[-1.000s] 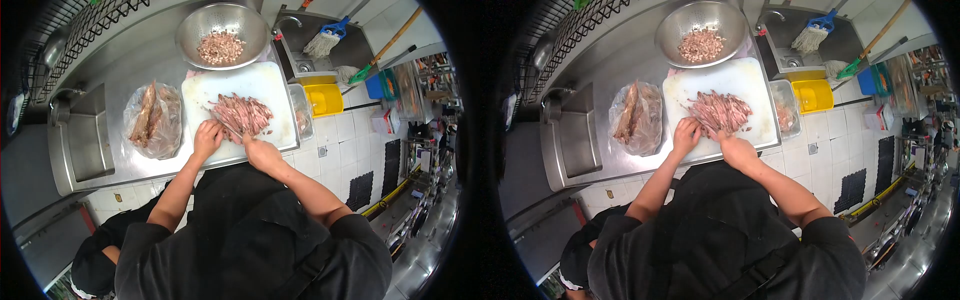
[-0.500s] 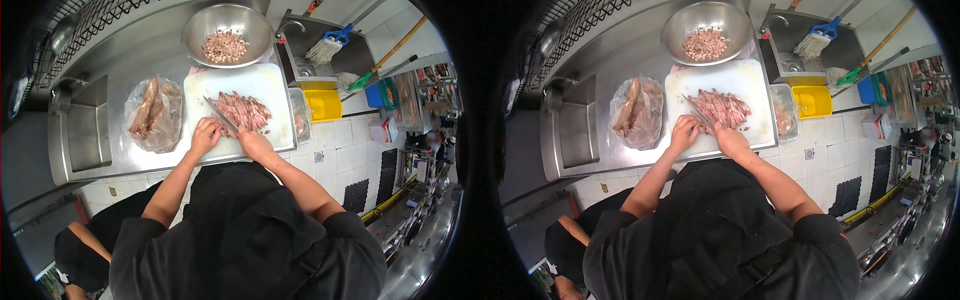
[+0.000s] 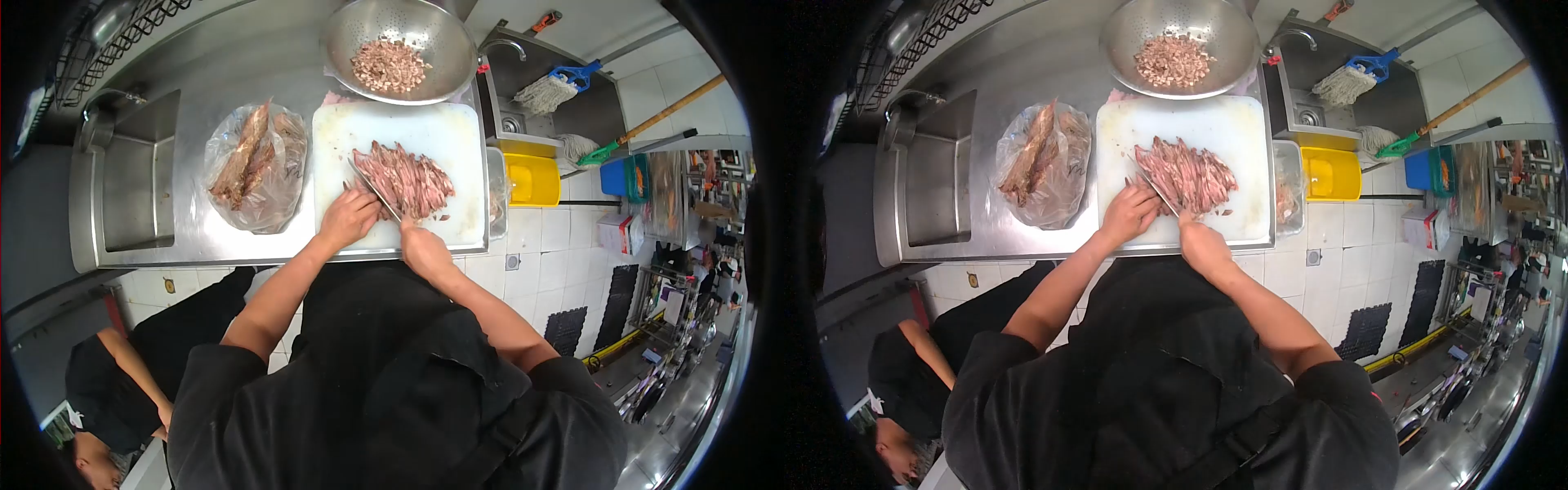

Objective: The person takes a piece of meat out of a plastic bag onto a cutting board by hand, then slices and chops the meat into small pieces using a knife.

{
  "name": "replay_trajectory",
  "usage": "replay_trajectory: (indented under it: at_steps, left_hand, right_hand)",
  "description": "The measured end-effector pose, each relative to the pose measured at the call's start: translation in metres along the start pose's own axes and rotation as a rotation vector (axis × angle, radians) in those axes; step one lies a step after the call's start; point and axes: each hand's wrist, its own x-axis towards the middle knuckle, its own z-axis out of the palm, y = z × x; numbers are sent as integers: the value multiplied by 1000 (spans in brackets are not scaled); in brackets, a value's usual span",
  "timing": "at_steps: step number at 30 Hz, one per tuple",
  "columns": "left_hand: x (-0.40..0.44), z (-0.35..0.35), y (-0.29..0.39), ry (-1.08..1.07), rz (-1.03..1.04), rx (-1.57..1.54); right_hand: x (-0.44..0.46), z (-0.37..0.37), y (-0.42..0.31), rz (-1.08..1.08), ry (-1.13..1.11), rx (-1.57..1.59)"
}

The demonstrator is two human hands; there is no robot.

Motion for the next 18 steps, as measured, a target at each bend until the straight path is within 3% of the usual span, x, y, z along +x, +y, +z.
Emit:
replay_trajectory:
  at_steps: [9,12,18]
  left_hand:
    - [-6,1,0,-7,33,-4]
    - [2,1,-2,3,36,14]
    - [-2,2,-1,41,21,-48]
  right_hand:
    - [-5,-27,-12,31,-81,39]
    - [10,9,-1,14,24,77]
    - [31,1,11,-94,102,211]
